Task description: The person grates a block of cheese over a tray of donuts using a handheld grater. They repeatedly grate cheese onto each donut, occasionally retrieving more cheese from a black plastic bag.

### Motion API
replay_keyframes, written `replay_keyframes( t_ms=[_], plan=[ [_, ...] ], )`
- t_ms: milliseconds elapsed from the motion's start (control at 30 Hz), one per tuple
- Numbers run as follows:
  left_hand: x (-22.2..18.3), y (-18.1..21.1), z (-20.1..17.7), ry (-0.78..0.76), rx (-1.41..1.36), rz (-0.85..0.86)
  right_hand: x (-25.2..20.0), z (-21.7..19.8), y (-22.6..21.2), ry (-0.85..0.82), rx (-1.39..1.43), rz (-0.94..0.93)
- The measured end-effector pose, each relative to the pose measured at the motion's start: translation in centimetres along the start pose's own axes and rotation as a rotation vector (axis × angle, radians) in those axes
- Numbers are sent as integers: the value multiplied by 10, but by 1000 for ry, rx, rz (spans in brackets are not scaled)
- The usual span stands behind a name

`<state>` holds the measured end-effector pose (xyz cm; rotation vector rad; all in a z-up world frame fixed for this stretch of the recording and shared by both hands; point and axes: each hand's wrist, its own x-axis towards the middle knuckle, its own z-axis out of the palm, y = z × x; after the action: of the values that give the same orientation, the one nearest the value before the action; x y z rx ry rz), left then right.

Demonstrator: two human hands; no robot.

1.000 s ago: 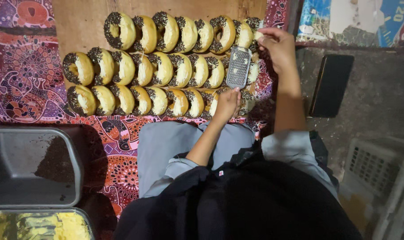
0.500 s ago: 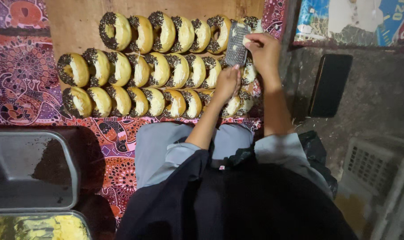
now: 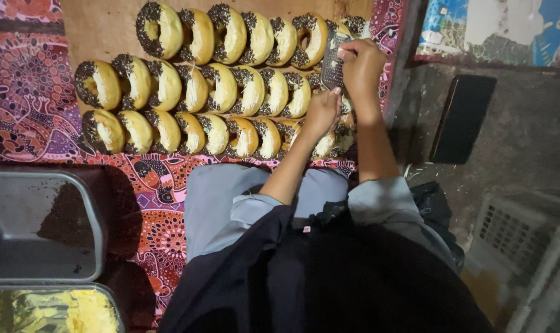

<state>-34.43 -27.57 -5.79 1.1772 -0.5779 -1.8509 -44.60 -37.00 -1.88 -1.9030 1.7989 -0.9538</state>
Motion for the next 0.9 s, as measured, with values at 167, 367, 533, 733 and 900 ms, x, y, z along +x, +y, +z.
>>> replay_keyframes(
  t_ms=[167, 367, 533, 733, 900],
  plan=[
    [-1, 1, 2, 31, 157, 116, 1, 7, 6, 13, 1, 46],
    [-10, 2, 2, 13, 77, 8, 9, 19, 30, 18, -43, 44],
    [-13, -8, 1, 54, 68, 9, 13, 32, 53, -30, -32, 89],
    [-45, -9, 4, 109, 76, -54, 19, 34, 69, -95, 41, 200],
    [-95, -1, 1, 12, -101, -161, 27, 13, 67, -198, 400, 507]
  ],
)
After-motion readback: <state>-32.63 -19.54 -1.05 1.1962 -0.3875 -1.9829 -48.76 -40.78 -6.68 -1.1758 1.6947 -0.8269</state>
